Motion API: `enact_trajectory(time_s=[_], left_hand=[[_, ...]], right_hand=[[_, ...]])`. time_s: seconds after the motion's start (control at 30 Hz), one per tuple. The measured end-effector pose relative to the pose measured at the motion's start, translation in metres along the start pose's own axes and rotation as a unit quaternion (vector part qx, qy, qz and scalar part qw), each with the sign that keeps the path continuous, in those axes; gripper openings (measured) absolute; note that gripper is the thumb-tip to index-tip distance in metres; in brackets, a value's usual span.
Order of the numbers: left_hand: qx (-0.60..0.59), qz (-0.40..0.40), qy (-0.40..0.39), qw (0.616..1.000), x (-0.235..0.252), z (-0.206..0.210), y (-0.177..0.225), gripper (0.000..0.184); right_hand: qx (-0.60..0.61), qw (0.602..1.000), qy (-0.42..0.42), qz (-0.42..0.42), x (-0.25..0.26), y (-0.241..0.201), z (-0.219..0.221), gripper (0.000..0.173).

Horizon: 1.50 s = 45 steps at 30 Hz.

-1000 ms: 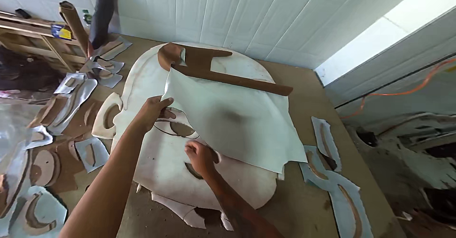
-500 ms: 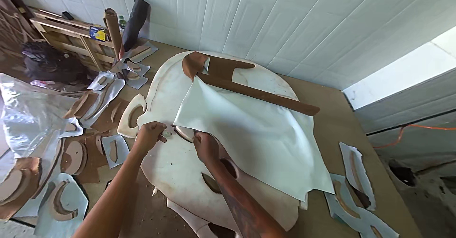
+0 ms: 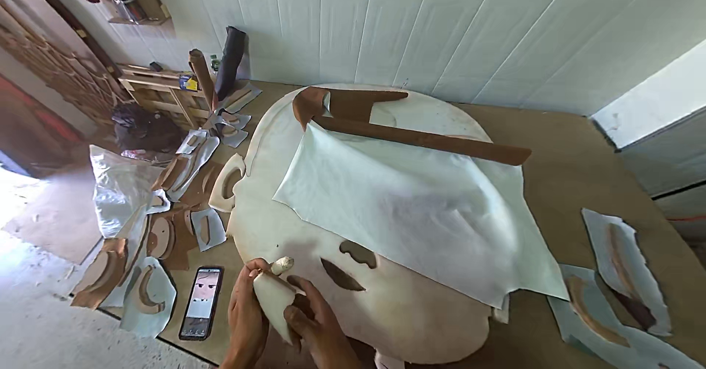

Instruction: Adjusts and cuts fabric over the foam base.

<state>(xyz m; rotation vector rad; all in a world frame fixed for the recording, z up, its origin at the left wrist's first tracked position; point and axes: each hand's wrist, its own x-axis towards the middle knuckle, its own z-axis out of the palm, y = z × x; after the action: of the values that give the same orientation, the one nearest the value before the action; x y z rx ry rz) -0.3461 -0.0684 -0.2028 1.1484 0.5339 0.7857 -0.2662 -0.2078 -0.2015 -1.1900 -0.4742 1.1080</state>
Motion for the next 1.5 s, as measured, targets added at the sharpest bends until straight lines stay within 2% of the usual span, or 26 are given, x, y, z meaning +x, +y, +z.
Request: enact_trajectory(time_s=[0.07, 0.1, 0.17, 0.27, 0.3, 0.37, 0.43, 0.5, 0.57, 0.63, 0.7, 0.73, 0.8, 0.83, 0.93, 1.03, 1.13, 1.23, 1.37, 1.43, 1.5], left_hand=[[0.090, 0.022, -0.063, 0.994, 0.012, -0.017, 0.004, 0.037], [0.126, 0.008, -0.081, 0.989, 0.019, -0.024, 0.007, 0.035], [0.162, -0.049, -0.071, 0.983, 0.033, -0.027, 0.013, 0.039], [0.113, -0.103, -0.033, 0.988, 0.047, 0.001, 0.010, 0.058], [0.085, -0.113, -0.040, 0.989, 0.049, 0.014, 0.007, 0.063], [0.066, -0.124, -0.062, 0.988, 0.050, 0.027, 0.001, 0.061], [0.136, -0.113, -0.133, 0.975, 0.061, 0.021, -0.008, 0.054], [0.269, -0.057, -0.190, 0.942, 0.083, 0.001, -0.019, 0.049], [0.410, 0.002, -0.178, 0.895, 0.132, -0.030, -0.031, 0.048], [0.497, 0.011, -0.145, 0.856, 0.192, -0.059, -0.046, 0.053], [0.571, 0.030, -0.112, 0.813, 0.237, -0.072, -0.061, 0.051], [0.599, 0.025, -0.101, 0.794, 0.253, -0.074, -0.070, 0.054], [0.639, -0.008, -0.090, 0.764, 0.274, -0.070, -0.087, 0.065], [0.648, -0.014, -0.086, 0.757, 0.279, -0.063, -0.092, 0.068], [0.663, -0.003, -0.084, 0.744, 0.278, -0.043, -0.098, 0.059], [0.693, 0.027, -0.102, 0.713, 0.270, -0.032, -0.095, 0.040], [0.731, 0.044, -0.135, 0.667, 0.266, -0.016, -0.090, 0.026], [0.754, -0.009, -0.129, 0.644, 0.265, 0.001, -0.083, 0.024], [0.714, -0.105, -0.103, 0.684, 0.269, 0.016, -0.074, 0.032], [0.711, -0.126, -0.132, 0.679, 0.274, 0.017, -0.068, 0.038], [0.711, -0.139, -0.185, 0.664, 0.279, 0.011, -0.064, 0.037]], right_hand=[[-0.075, 0.996, -0.026, -0.050, 0.001, -0.013, -0.007, 0.048], [-0.117, 0.991, -0.009, -0.071, 0.001, -0.015, -0.010, 0.042], [-0.170, 0.975, 0.078, -0.118, 0.005, -0.010, -0.015, 0.034], [-0.212, 0.941, 0.206, -0.162, 0.015, -0.006, -0.005, 0.040], [-0.232, 0.938, 0.214, -0.145, 0.018, -0.006, 0.008, 0.048], [-0.268, 0.939, 0.194, -0.095, 0.027, -0.007, 0.034, 0.064], [-0.309, 0.933, 0.174, -0.060, 0.033, -0.016, 0.029, 0.066], [-0.333, 0.930, 0.142, -0.063, 0.029, -0.022, 0.007, 0.055], [-0.322, 0.929, 0.158, -0.093, 0.016, -0.025, -0.020, 0.043], [-0.276, 0.902, 0.318, -0.099, -0.008, -0.027, -0.054, 0.034], [-0.226, 0.819, 0.517, -0.104, -0.033, -0.025, -0.111, 0.036], [-0.211, 0.774, 0.590, -0.095, -0.047, -0.023, -0.147, 0.039], [-0.195, 0.709, 0.677, -0.034, -0.075, -0.019, -0.211, 0.043], [-0.178, 0.696, 0.696, -0.001, -0.087, -0.015, -0.235, 0.044], [-0.165, 0.688, 0.702, 0.083, -0.099, -0.001, -0.281, 0.040], [-0.290, 0.649, 0.693, 0.121, -0.089, 0.015, -0.295, 0.036], [-0.386, 0.604, 0.692, 0.092, -0.079, 0.035, -0.294, 0.038], [-0.394, 0.589, 0.703, 0.054, -0.071, 0.037, -0.289, 0.038], [-0.356, 0.615, 0.698, 0.092, -0.076, 0.023, -0.304, 0.034], [-0.338, 0.639, 0.679, 0.129, -0.080, 0.010, -0.310, 0.034], [-0.302, 0.659, 0.678, 0.122, -0.085, 0.004, -0.313, 0.030]])
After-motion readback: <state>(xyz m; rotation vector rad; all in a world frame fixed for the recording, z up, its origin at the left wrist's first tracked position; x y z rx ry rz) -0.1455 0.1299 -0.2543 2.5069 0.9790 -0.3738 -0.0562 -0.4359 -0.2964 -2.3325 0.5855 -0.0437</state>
